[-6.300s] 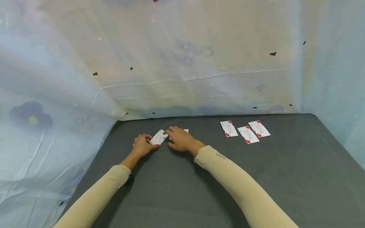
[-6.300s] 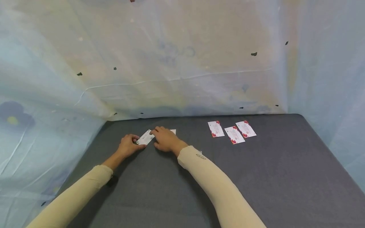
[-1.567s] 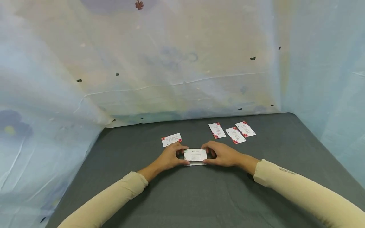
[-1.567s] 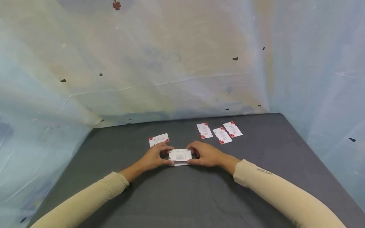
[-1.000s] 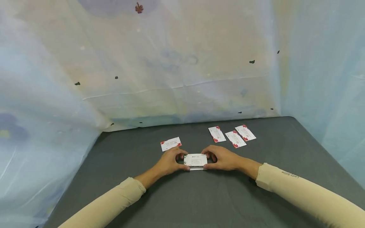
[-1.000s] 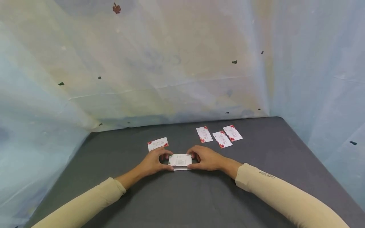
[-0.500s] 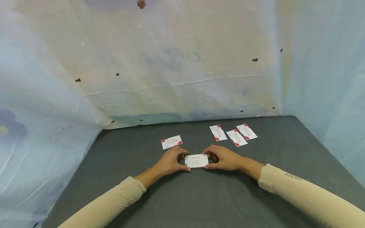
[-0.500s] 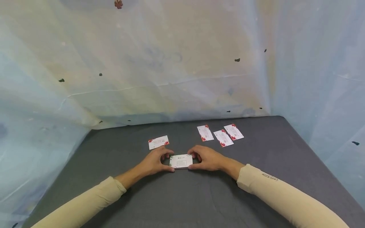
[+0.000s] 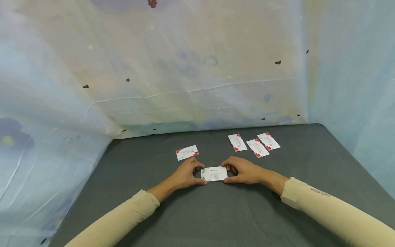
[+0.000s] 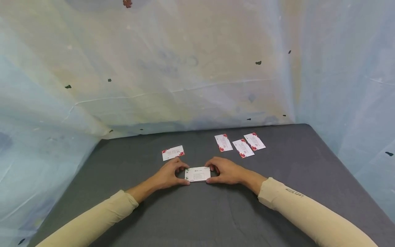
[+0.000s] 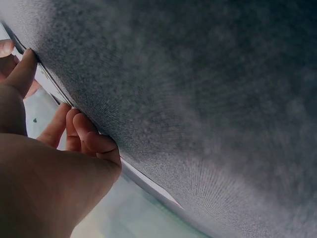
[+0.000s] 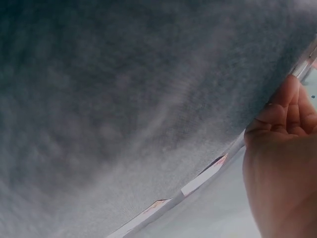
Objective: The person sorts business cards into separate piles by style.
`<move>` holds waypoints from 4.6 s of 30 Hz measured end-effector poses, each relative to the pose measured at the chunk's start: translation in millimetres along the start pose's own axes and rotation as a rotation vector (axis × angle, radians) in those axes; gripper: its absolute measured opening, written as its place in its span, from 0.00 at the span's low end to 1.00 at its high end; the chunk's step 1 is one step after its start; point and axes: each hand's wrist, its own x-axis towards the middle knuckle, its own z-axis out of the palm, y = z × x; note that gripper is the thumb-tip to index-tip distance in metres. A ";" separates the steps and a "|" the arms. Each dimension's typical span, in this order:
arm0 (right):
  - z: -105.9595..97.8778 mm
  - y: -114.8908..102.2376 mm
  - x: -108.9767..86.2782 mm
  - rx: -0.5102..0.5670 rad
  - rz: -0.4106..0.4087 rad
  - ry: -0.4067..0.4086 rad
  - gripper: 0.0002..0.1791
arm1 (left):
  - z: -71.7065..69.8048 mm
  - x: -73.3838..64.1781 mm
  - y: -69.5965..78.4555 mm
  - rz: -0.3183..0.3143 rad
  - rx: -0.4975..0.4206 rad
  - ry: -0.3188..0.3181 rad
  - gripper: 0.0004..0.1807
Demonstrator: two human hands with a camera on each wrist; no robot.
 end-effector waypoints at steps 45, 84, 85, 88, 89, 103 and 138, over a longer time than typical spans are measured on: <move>-2.3 -4.7 1.6 -0.035 0.033 -0.019 0.27 | -2.3 2.0 -0.8 -0.026 -0.036 -0.019 0.29; 8.0 -12.7 151.1 -0.259 0.011 -0.119 0.35 | -47.1 8.7 -76.7 -0.354 0.044 0.073 0.39; 9.9 -13.9 152.7 -0.265 0.019 -0.120 0.35 | -47.0 8.0 -77.3 -0.355 0.046 0.088 0.39; 13.2 -15.6 155.3 -0.263 0.041 -0.116 0.36 | -50.2 6.7 -78.7 -0.359 0.052 0.109 0.38; 13.4 -15.8 155.1 -0.251 0.052 -0.113 0.36 | -52.1 6.5 -79.0 -0.356 0.047 0.107 0.37; 6.6 -4.9 149.5 -0.145 0.098 -0.100 0.31 | -56.6 17.1 -73.5 -0.326 0.129 -0.003 0.33; 3.7 0.1 151.4 -0.085 0.049 -0.049 0.36 | -54.9 28.1 -69.8 -0.318 0.056 0.082 0.29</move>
